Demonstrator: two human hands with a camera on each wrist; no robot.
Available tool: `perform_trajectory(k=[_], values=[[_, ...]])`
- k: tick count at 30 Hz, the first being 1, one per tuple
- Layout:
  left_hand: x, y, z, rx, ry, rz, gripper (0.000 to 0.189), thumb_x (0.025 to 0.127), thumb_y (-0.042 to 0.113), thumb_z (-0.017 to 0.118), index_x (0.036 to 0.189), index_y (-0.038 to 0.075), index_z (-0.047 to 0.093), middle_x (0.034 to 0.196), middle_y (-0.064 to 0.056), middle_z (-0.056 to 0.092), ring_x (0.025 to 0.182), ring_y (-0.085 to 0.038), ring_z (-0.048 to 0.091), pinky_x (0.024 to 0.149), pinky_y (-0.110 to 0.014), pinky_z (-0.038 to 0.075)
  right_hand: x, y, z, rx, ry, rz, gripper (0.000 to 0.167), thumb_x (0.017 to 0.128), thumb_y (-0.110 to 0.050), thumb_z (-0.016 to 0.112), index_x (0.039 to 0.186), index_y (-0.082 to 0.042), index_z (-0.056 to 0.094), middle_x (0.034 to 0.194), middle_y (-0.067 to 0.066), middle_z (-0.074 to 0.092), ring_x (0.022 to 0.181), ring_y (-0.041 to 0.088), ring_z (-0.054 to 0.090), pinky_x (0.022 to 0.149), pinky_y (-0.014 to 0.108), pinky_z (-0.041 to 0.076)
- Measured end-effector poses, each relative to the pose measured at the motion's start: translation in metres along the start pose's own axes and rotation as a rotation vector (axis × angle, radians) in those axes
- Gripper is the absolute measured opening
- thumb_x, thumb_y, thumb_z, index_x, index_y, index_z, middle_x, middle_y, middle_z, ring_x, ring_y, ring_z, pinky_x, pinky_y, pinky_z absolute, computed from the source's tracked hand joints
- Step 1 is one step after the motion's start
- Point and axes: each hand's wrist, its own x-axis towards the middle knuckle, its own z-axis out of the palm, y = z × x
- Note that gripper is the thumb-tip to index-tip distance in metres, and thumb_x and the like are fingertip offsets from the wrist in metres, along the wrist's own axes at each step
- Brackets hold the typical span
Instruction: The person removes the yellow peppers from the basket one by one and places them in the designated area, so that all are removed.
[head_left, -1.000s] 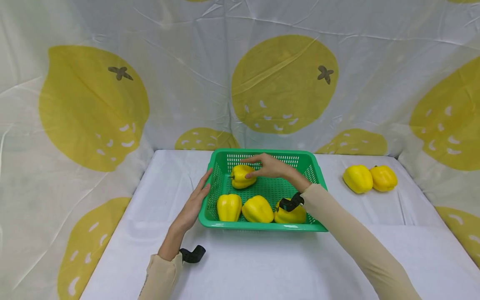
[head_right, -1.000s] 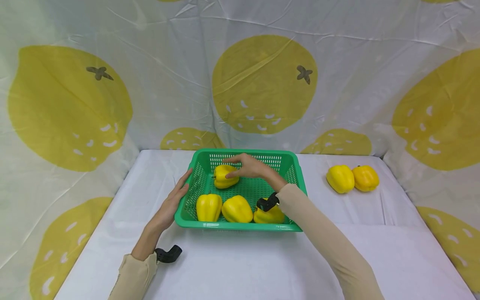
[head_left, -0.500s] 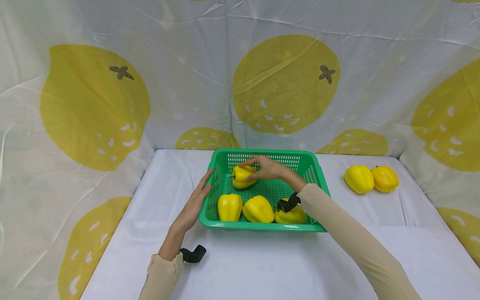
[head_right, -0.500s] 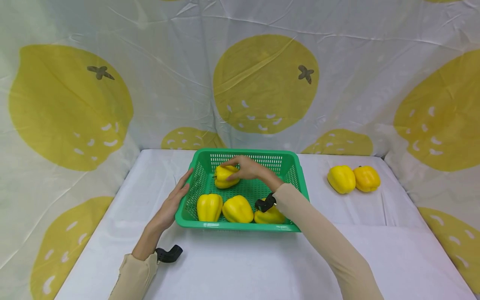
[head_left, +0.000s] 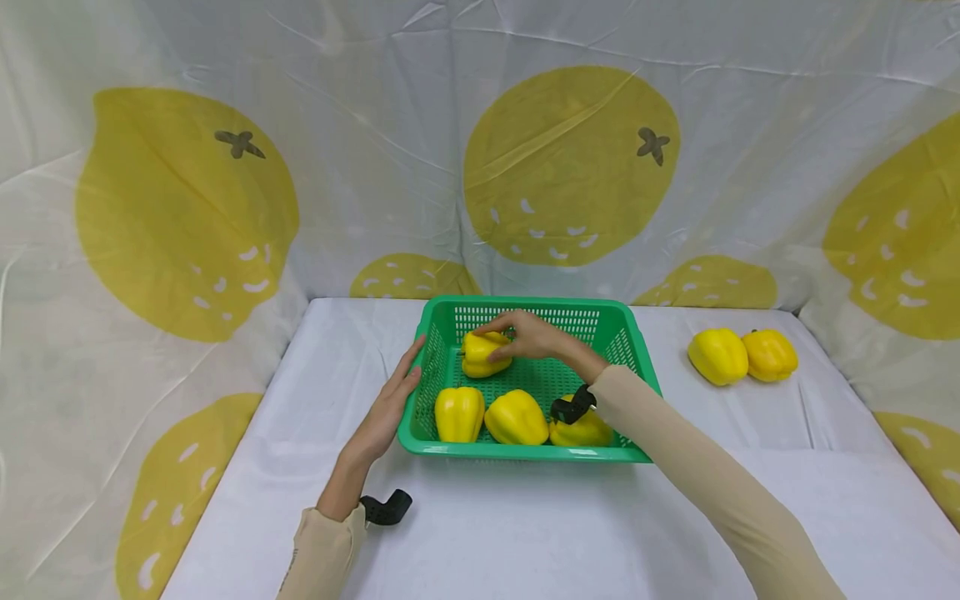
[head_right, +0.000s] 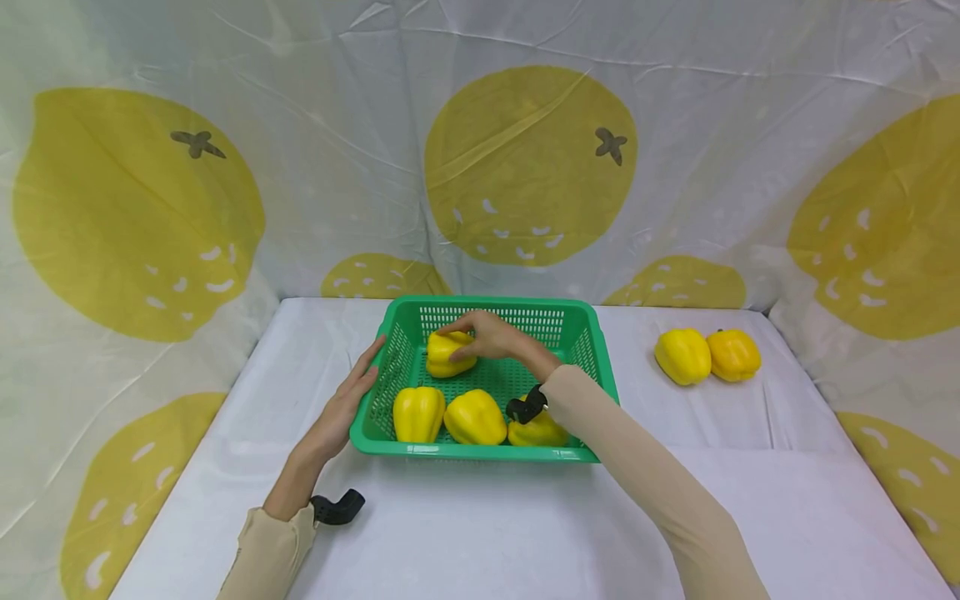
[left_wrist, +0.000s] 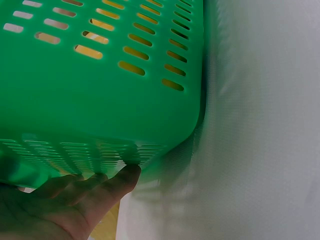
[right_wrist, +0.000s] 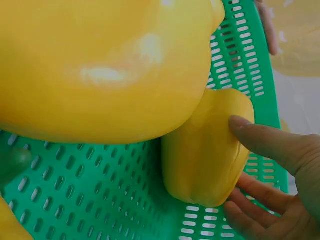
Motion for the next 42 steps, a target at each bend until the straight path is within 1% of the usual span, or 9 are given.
perform_trajectory(k=[8,15,21,24,28,31,35,39,42], values=[[-0.001,0.002,0.0,-0.002,-0.007,0.006,0.054,0.115,0.041,0.024,0.166,0.037,0.011,0.176,0.004,0.002,0.163,-0.029,0.0,0.127,-0.068,0.003,0.004,-0.003,0.001,-0.004,-0.006,0.012,0.051,0.091,-0.016,0.081,0.139,-0.01,0.067,0.143,0.011,0.065,0.137,0.032,0.055,0.116,0.048,0.045],[-0.001,0.001,0.0,-0.006,-0.007,0.004,0.053,0.115,0.042,0.025,0.166,0.04,0.011,0.176,0.005,0.003,0.163,-0.028,0.0,0.127,-0.068,0.003,0.006,-0.004,0.003,-0.063,-0.003,0.0,0.052,0.09,-0.017,0.082,0.14,-0.012,0.066,0.137,0.011,0.068,0.122,0.028,0.058,0.1,0.041,0.05],[0.0,0.0,0.0,-0.004,-0.009,0.006,0.053,0.115,0.043,0.025,0.166,0.04,0.011,0.176,0.005,0.003,0.163,-0.028,0.0,0.127,-0.067,0.004,0.007,-0.002,0.004,-0.021,-0.008,-0.007,0.052,0.09,-0.017,0.082,0.14,-0.012,0.066,0.141,0.01,0.067,0.129,0.024,0.06,0.102,0.036,0.051],[-0.001,0.001,0.0,-0.002,-0.013,0.01,0.054,0.115,0.043,0.024,0.166,0.038,0.011,0.176,0.003,0.002,0.163,-0.03,0.0,0.127,-0.068,0.004,0.008,-0.001,0.004,-0.009,-0.009,-0.016,0.052,0.09,-0.017,0.082,0.139,-0.01,0.066,0.142,0.011,0.066,0.121,0.019,0.062,0.096,0.03,0.049],[-0.001,0.001,0.001,-0.001,-0.008,0.01,0.054,0.115,0.042,0.025,0.166,0.038,0.011,0.176,0.003,0.002,0.163,-0.03,0.001,0.127,-0.068,0.005,0.008,-0.001,0.004,-0.006,-0.012,-0.019,0.052,0.09,-0.016,0.081,0.139,-0.009,0.066,0.143,0.011,0.065,0.109,0.018,0.058,0.089,0.029,0.044],[-0.001,0.002,0.001,-0.004,-0.007,0.012,0.053,0.115,0.042,0.025,0.166,0.038,0.011,0.176,0.004,0.003,0.163,-0.029,0.002,0.127,-0.067,0.005,0.006,-0.002,0.002,0.005,-0.016,-0.002,0.052,0.091,-0.016,0.081,0.14,-0.01,0.065,0.144,0.01,0.064,0.119,0.02,0.061,0.091,0.03,0.045],[-0.001,0.002,0.001,-0.001,-0.008,0.015,0.054,0.115,0.042,0.025,0.166,0.038,0.011,0.176,0.003,0.003,0.163,-0.029,0.001,0.127,-0.067,0.005,0.001,-0.006,-0.002,0.012,-0.014,0.011,0.051,0.092,-0.018,0.08,0.141,-0.012,0.065,0.145,0.009,0.064,0.133,0.025,0.058,0.095,0.033,0.048],[0.0,0.002,0.0,0.005,-0.01,0.01,0.054,0.115,0.042,0.025,0.166,0.037,0.011,0.176,0.002,0.002,0.163,-0.03,0.0,0.127,-0.068,0.004,-0.005,-0.012,-0.01,0.013,0.003,0.001,0.051,0.091,-0.018,0.08,0.14,-0.012,0.066,0.144,0.009,0.065,0.133,0.026,0.058,0.096,0.034,0.051],[0.0,0.002,0.0,0.009,-0.01,0.009,0.054,0.114,0.043,0.025,0.166,0.038,0.011,0.176,0.001,0.002,0.163,-0.031,0.0,0.126,-0.069,0.004,-0.012,-0.018,-0.018,0.036,0.02,0.013,0.05,0.092,-0.019,0.08,0.14,-0.013,0.066,0.144,0.01,0.065,0.129,0.026,0.059,0.088,0.031,0.052]])
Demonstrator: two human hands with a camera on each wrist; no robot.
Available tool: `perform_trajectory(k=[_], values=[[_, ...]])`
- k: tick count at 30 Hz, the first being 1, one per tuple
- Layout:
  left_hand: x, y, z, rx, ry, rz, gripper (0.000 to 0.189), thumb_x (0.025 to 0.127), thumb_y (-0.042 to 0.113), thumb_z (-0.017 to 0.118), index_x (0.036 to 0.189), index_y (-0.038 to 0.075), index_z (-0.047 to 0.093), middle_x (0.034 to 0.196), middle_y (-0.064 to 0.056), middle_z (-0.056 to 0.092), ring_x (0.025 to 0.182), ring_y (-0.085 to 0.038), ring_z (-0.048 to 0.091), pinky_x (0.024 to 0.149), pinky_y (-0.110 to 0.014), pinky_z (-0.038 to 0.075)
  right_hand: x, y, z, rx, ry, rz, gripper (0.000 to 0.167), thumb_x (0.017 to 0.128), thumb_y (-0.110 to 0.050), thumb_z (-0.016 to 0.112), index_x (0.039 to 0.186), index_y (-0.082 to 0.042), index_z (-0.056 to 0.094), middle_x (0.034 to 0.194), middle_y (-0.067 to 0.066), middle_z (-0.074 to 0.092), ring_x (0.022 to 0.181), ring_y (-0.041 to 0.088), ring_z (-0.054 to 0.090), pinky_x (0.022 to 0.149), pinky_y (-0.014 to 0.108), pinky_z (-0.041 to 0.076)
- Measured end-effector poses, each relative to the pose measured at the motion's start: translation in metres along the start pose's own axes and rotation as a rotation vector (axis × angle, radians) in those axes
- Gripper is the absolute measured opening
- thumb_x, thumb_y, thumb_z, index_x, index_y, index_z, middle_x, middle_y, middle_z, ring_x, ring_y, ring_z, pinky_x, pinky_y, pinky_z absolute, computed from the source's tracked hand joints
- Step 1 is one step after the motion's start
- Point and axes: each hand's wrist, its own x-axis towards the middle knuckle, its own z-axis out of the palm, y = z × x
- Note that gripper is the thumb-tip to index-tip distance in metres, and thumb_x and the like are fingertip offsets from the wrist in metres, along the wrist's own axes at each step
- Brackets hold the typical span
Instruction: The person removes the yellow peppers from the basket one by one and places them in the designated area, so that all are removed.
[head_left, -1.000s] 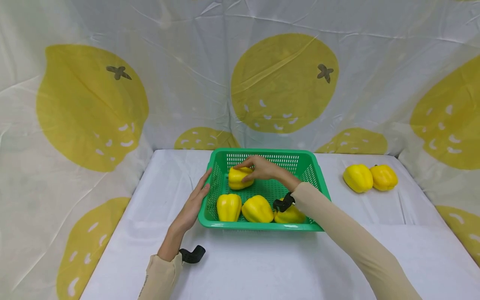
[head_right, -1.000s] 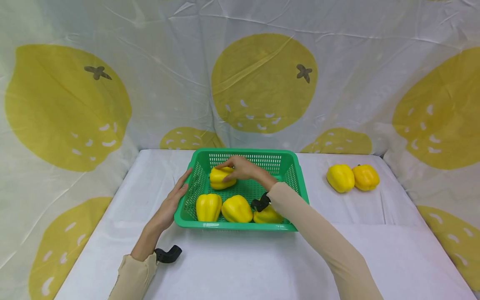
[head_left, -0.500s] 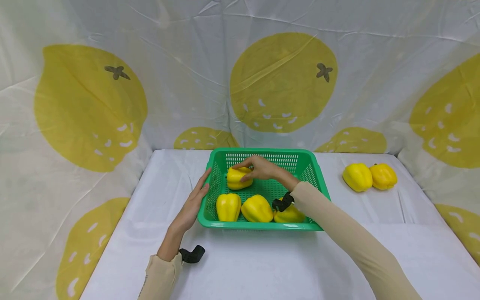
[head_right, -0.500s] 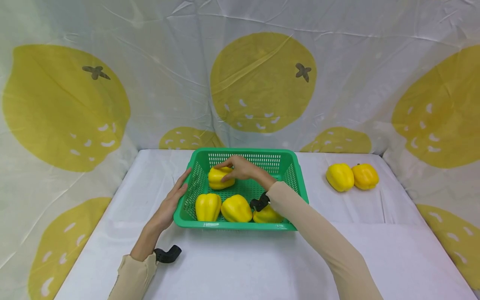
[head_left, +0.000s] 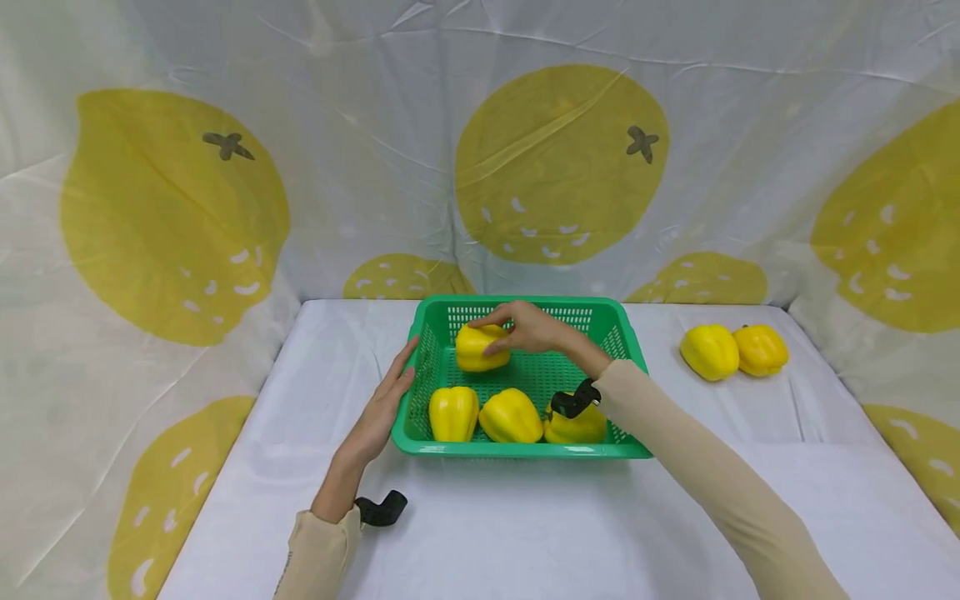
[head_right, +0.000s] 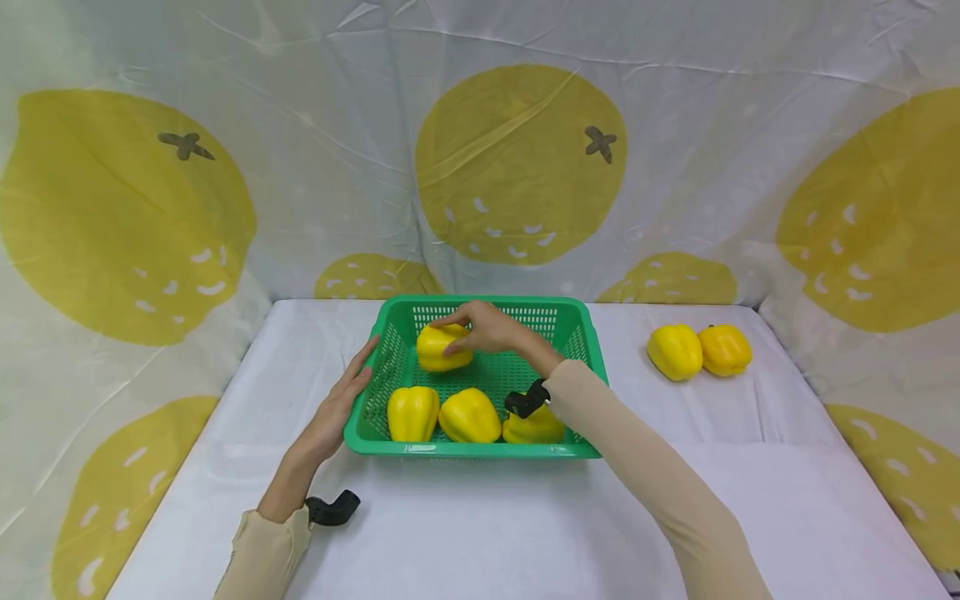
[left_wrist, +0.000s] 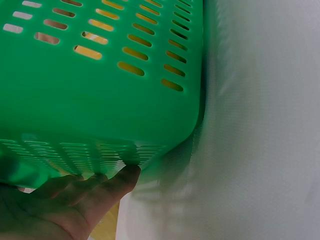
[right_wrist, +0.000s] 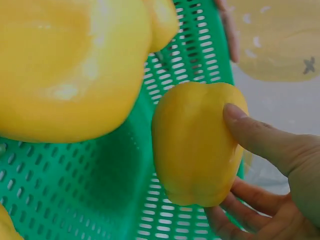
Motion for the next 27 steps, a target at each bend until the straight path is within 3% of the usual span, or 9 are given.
perform_trajectory(k=[4,13,19,27], values=[[0.0,-0.001,0.0,0.001,0.004,0.0,0.054,0.114,0.044,0.025,0.166,0.038,0.011,0.176,0.001,0.002,0.163,-0.031,0.0,0.126,-0.069,0.004,-0.013,-0.007,-0.013,0.053,0.023,0.027,0.05,0.094,-0.021,0.078,0.142,-0.016,0.065,0.145,0.009,0.063,0.127,0.026,0.058,0.085,0.03,0.051],[0.0,-0.002,0.001,0.002,0.005,0.006,0.054,0.114,0.043,0.025,0.166,0.037,0.01,0.176,0.0,0.003,0.163,-0.032,0.001,0.126,-0.07,0.005,-0.048,-0.011,-0.045,0.109,0.116,0.033,0.054,0.095,-0.025,0.077,0.146,-0.019,0.061,0.142,0.009,0.062,0.126,0.026,0.06,0.104,0.045,0.054],[0.0,-0.002,0.001,0.01,0.008,0.001,0.055,0.114,0.044,0.025,0.167,0.037,0.01,0.176,0.0,0.003,0.163,-0.032,0.001,0.126,-0.07,0.004,-0.075,-0.014,-0.064,0.12,0.183,0.066,0.055,0.096,-0.025,0.076,0.148,-0.021,0.059,0.145,0.011,0.059,0.124,0.029,0.063,0.101,0.047,0.056],[0.0,-0.001,0.001,0.009,0.009,-0.002,0.055,0.114,0.044,0.025,0.166,0.038,0.01,0.176,0.002,0.002,0.163,-0.029,-0.001,0.126,-0.069,0.003,-0.116,-0.002,-0.091,0.101,0.337,0.112,0.053,0.1,-0.021,0.071,0.15,-0.017,0.056,0.149,0.014,0.053,0.133,0.032,0.053,0.11,0.053,0.049]])
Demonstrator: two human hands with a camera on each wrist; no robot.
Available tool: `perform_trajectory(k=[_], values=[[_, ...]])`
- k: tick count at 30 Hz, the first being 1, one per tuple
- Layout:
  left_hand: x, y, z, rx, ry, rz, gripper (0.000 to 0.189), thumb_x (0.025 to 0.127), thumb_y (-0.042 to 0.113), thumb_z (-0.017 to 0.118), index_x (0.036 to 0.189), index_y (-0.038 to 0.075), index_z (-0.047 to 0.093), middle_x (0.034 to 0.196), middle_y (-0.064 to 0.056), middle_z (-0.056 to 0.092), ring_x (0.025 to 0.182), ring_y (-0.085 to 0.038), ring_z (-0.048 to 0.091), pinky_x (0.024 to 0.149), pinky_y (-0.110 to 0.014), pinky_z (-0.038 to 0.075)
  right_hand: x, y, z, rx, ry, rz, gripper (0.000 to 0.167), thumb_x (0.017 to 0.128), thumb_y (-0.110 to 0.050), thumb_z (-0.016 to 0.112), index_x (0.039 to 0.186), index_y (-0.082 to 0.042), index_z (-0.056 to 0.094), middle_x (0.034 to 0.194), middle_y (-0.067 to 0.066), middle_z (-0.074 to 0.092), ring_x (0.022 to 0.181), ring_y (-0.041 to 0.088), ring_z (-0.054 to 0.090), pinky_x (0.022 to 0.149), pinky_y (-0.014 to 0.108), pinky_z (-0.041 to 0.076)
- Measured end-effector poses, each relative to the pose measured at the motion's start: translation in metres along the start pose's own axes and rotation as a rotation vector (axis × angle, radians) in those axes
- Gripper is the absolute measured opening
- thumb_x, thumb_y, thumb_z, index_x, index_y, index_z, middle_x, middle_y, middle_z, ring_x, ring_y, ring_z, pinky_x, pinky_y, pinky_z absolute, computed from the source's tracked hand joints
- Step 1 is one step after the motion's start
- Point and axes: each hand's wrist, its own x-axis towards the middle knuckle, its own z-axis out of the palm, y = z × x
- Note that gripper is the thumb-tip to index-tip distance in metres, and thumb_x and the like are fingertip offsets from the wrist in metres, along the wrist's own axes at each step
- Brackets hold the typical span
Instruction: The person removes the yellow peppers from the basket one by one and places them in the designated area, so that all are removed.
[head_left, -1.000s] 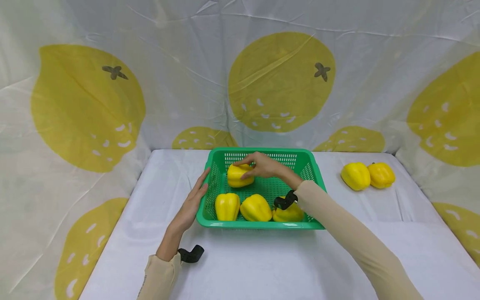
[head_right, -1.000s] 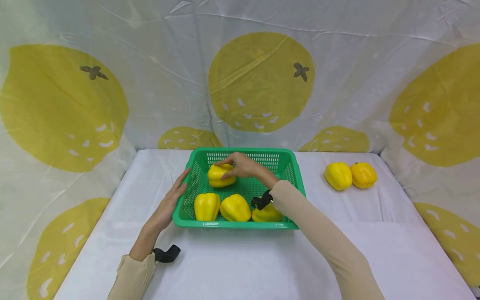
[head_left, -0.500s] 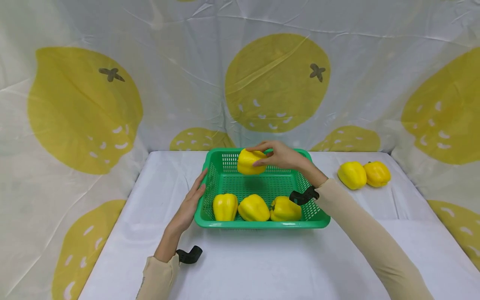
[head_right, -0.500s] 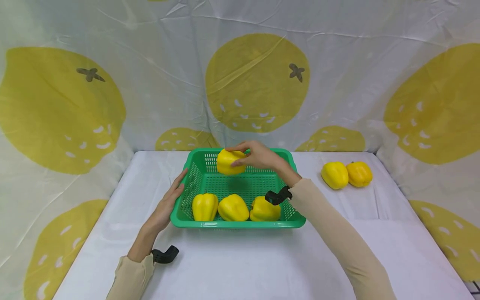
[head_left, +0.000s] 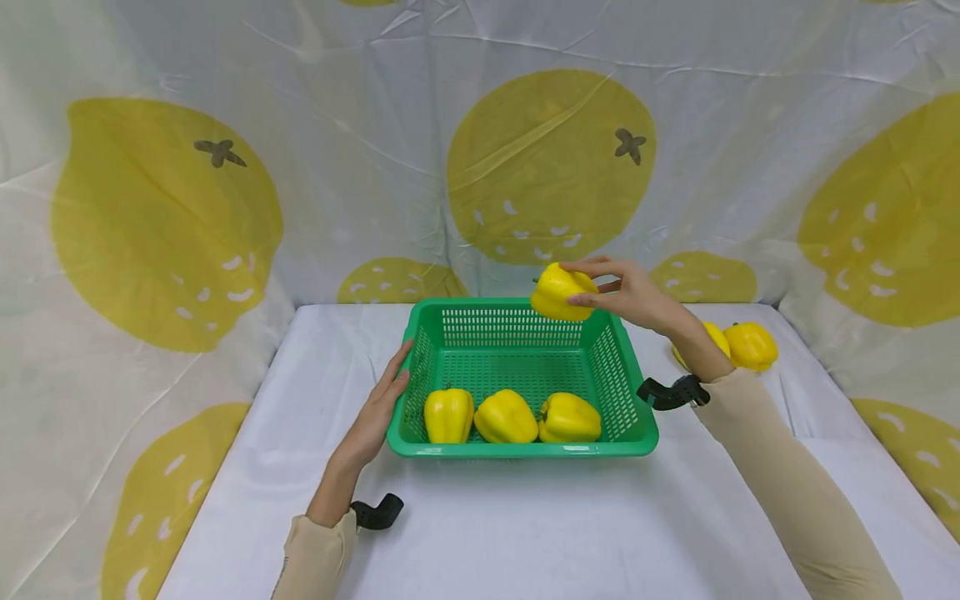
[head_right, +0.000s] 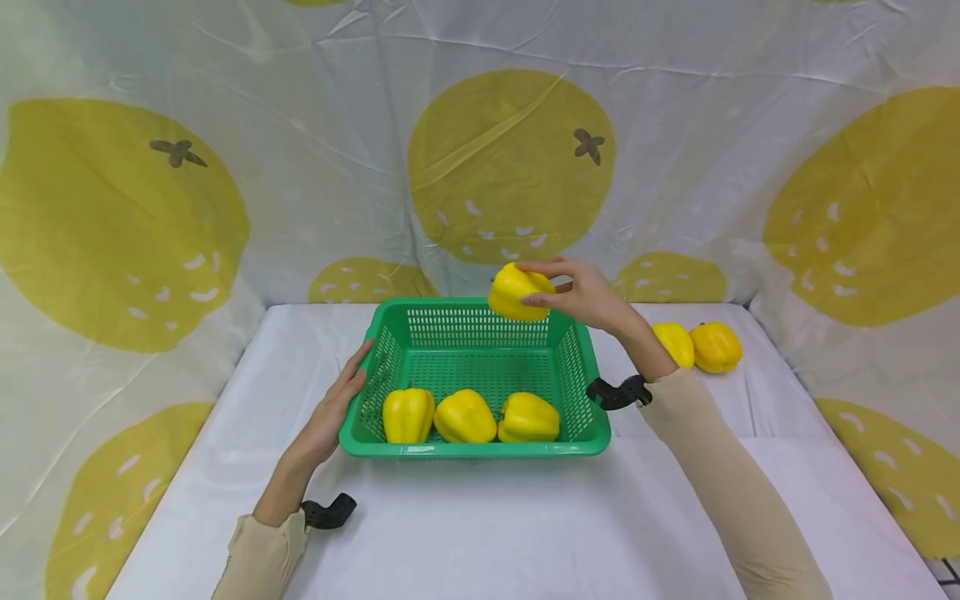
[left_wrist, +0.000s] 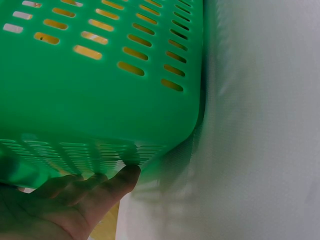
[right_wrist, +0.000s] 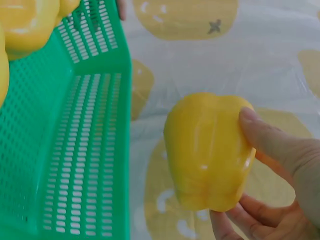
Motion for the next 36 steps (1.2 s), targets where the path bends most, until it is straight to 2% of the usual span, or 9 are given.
perform_trajectory(k=[2,8,12,14,21,23,28,30,36], values=[[0.0,0.0,0.0,-0.001,-0.003,-0.001,0.055,0.114,0.045,0.024,0.166,0.038,0.009,0.176,0.002,0.002,0.163,-0.029,-0.001,0.126,-0.069,0.003,-0.007,0.004,-0.009,0.001,0.036,0.015,0.053,0.1,-0.021,0.071,0.15,-0.017,0.056,0.15,0.012,0.052,0.134,0.031,0.051,0.11,0.049,0.05],[0.0,0.0,0.001,-0.005,-0.007,0.001,0.055,0.114,0.043,0.024,0.167,0.037,0.009,0.176,0.002,0.001,0.163,-0.03,-0.002,0.126,-0.07,0.002,-0.026,0.017,-0.028,-0.006,0.147,0.079,0.052,0.099,-0.026,0.073,0.149,-0.024,0.058,0.151,0.005,0.054,0.135,0.024,0.049,0.096,0.012,0.048],[0.0,0.0,0.001,-0.004,-0.008,0.003,0.055,0.114,0.043,0.024,0.167,0.036,0.009,0.176,0.001,0.0,0.163,-0.03,-0.002,0.126,-0.07,0.002,-0.037,0.027,-0.036,-0.015,0.215,0.097,0.053,0.099,-0.028,0.072,0.15,-0.023,0.057,0.152,0.006,0.054,0.136,0.025,0.048,0.093,0.005,0.045],[0.0,0.0,0.0,-0.005,-0.01,0.005,0.055,0.114,0.044,0.024,0.167,0.036,0.008,0.176,0.001,0.0,0.163,-0.03,-0.002,0.126,-0.069,0.002,-0.043,0.032,-0.039,-0.032,0.245,0.118,0.053,0.1,-0.031,0.071,0.15,-0.023,0.056,0.154,0.006,0.053,0.137,0.026,0.047,0.096,0.009,0.045],[0.001,0.0,0.0,-0.021,-0.015,0.012,0.055,0.115,0.043,0.023,0.167,0.037,0.008,0.176,0.002,0.001,0.163,-0.029,-0.002,0.127,-0.067,0.002,-0.061,0.052,-0.042,-0.06,0.337,0.225,0.061,0.1,-0.042,0.068,0.155,-0.025,0.05,0.156,0.012,0.049,0.135,0.03,0.042,0.108,0.041,0.043],[0.001,0.0,0.0,-0.026,-0.013,0.011,0.054,0.115,0.044,0.023,0.167,0.038,0.008,0.176,0.003,0.001,0.163,-0.028,-0.001,0.128,-0.066,0.002,-0.065,0.06,-0.041,-0.073,0.371,0.232,0.061,0.1,-0.043,0.068,0.155,-0.025,0.049,0.152,0.012,0.051,0.13,0.026,0.043,0.105,0.035,0.044],[0.0,0.0,0.001,-0.024,-0.009,0.006,0.055,0.114,0.044,0.023,0.167,0.038,0.008,0.176,0.003,0.002,0.163,-0.028,-0.001,0.128,-0.066,0.002,-0.071,0.081,-0.036,-0.097,0.437,0.262,0.064,0.098,-0.048,0.069,0.154,-0.023,0.051,0.156,0.013,0.052,0.13,0.03,0.046,0.103,0.037,0.044],[0.0,0.0,0.001,-0.021,-0.009,0.005,0.055,0.115,0.044,0.023,0.167,0.037,0.008,0.176,0.001,0.001,0.163,-0.029,-0.001,0.127,-0.067,0.002,-0.074,0.088,-0.034,-0.102,0.451,0.293,0.067,0.097,-0.051,0.068,0.155,-0.022,0.05,0.159,0.015,0.048,0.134,0.036,0.046,0.105,0.048,0.045],[0.001,0.0,0.001,-0.02,-0.01,0.009,0.055,0.115,0.043,0.024,0.167,0.036,0.009,0.176,0.002,0.002,0.163,-0.029,-0.001,0.128,-0.066,0.002,-0.08,0.106,-0.022,-0.138,0.489,0.358,0.069,0.097,-0.053,0.068,0.155,-0.019,0.05,0.155,0.026,0.045,0.135,0.047,0.044,0.109,0.061,0.044]])
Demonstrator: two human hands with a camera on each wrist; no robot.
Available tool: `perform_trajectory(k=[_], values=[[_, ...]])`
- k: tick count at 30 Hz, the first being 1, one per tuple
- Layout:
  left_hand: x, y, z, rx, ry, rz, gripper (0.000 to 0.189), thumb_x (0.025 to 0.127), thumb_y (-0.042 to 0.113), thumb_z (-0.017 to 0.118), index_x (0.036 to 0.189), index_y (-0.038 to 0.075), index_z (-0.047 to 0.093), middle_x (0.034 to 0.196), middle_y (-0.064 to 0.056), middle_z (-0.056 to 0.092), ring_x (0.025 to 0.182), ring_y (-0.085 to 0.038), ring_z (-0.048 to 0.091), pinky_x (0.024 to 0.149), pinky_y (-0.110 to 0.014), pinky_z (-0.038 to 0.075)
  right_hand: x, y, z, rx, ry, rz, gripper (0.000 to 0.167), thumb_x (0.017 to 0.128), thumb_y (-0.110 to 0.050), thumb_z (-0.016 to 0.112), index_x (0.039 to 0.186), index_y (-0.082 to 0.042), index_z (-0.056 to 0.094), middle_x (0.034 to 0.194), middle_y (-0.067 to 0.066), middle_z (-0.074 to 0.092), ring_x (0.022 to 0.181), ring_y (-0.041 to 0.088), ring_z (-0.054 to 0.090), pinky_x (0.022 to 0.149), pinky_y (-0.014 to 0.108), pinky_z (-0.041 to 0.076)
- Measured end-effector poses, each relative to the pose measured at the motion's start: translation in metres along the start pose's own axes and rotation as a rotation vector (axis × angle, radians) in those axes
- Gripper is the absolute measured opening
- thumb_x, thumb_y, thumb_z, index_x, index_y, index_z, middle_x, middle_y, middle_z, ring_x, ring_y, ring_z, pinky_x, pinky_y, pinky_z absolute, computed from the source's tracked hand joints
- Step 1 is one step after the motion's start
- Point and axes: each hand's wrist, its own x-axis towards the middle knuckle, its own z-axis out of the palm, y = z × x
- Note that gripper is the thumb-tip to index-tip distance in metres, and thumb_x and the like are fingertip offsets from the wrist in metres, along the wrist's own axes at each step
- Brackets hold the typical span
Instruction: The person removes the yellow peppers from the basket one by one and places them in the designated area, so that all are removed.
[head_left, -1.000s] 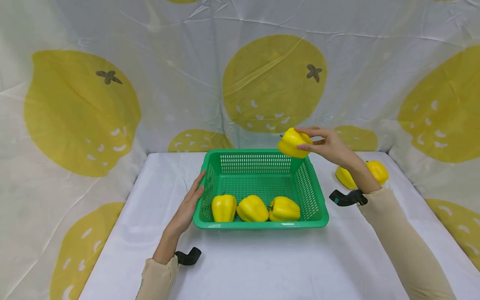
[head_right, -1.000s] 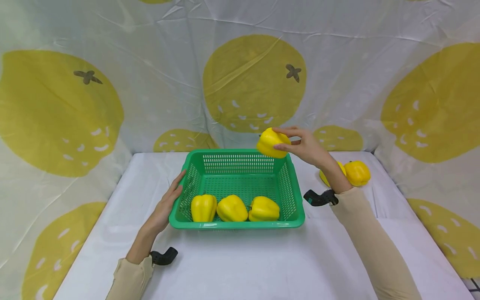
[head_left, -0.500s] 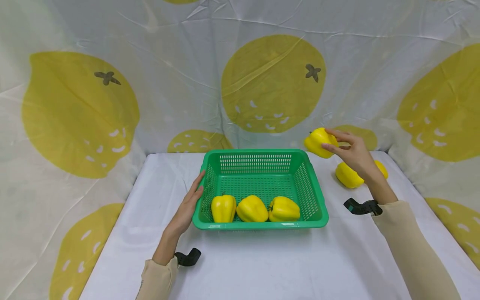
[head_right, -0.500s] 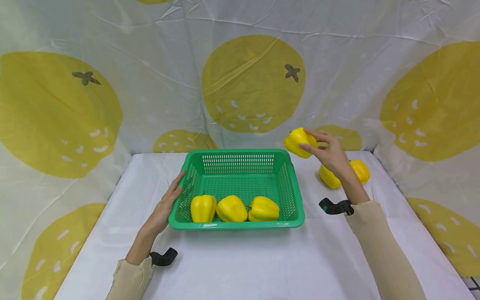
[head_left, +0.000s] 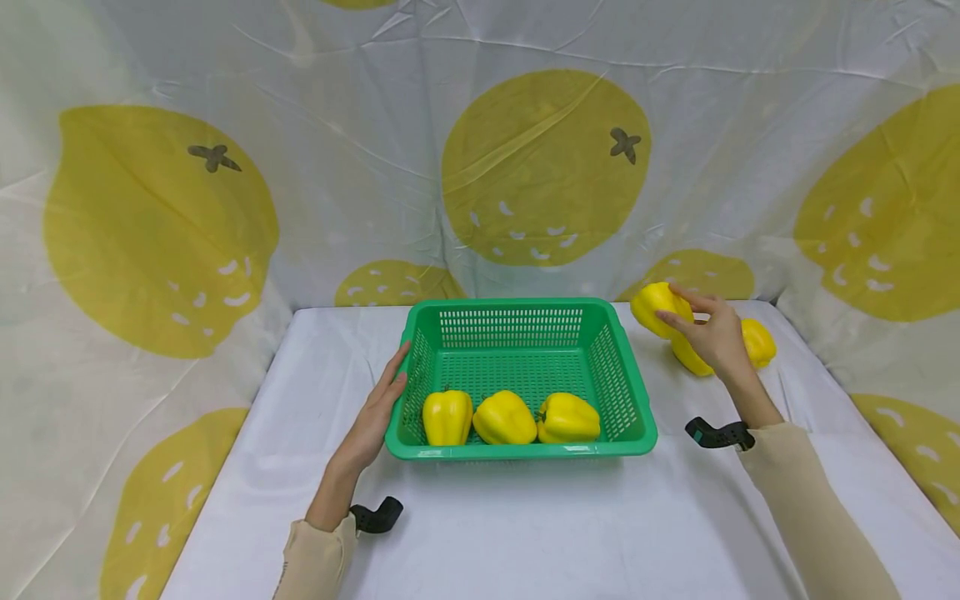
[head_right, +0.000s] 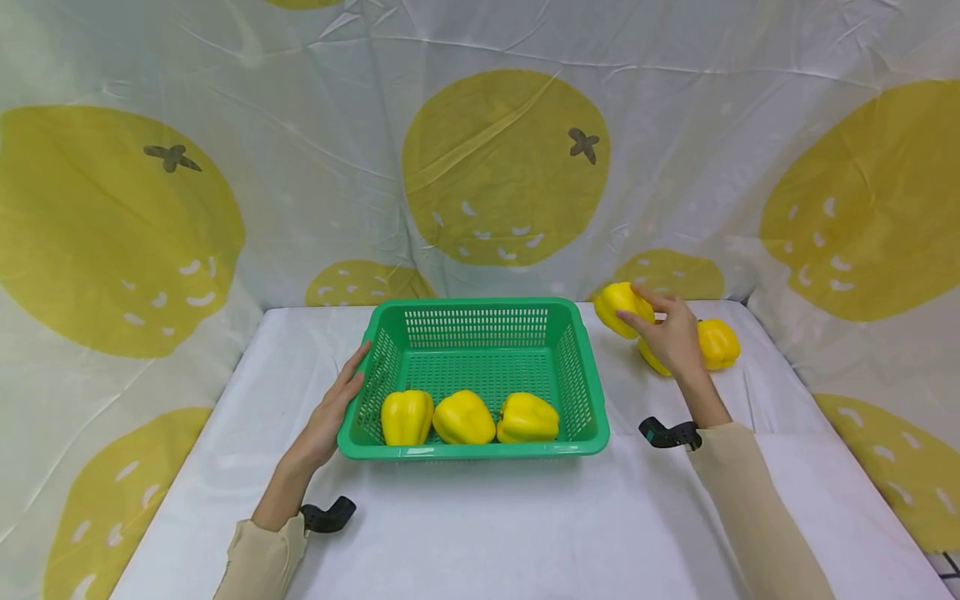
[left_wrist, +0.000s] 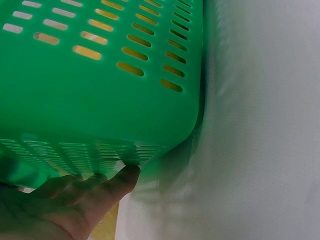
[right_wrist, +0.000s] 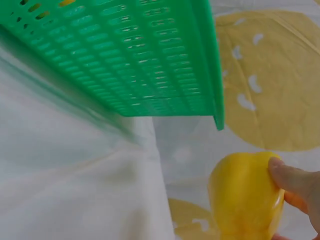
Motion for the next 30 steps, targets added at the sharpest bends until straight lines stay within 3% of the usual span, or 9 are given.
perform_trajectory(k=[9,14,18,30], values=[[-0.001,0.0,0.0,0.002,-0.002,-0.001,0.055,0.115,0.043,0.024,0.167,0.037,0.009,0.176,0.001,0.002,0.163,-0.029,-0.001,0.128,-0.066,0.002,-0.011,0.019,0.022,-0.083,0.05,0.026,0.067,0.098,-0.049,0.068,0.152,-0.012,0.052,0.147,0.035,0.049,0.128,0.05,0.048,0.105,0.064,0.044],[-0.001,0.0,0.0,0.002,-0.002,-0.004,0.055,0.115,0.043,0.024,0.167,0.036,0.009,0.176,0.001,0.002,0.163,-0.03,-0.001,0.128,-0.066,0.002,-0.015,0.024,0.032,-0.095,0.074,0.034,0.063,0.098,-0.043,0.071,0.15,-0.01,0.054,0.141,0.036,0.053,0.124,0.049,0.049,0.1,0.06,0.044],[-0.001,0.001,0.0,0.005,-0.001,-0.013,0.055,0.114,0.044,0.024,0.167,0.037,0.009,0.176,0.001,0.002,0.163,-0.03,-0.001,0.127,-0.067,0.002,-0.018,0.026,0.038,-0.096,0.09,0.034,0.061,0.098,-0.038,0.072,0.149,-0.008,0.055,0.14,0.035,0.053,0.127,0.049,0.048,0.104,0.062,0.04],[0.0,0.0,-0.001,-0.003,-0.007,-0.013,0.055,0.115,0.043,0.024,0.167,0.037,0.008,0.176,0.002,0.001,0.163,-0.029,-0.002,0.128,-0.066,0.002,-0.029,0.03,0.049,-0.11,0.146,-0.056,0.056,0.095,-0.022,0.078,0.142,0.002,0.059,0.131,0.038,0.056,0.12,0.05,0.05,0.1,0.063,0.039]])
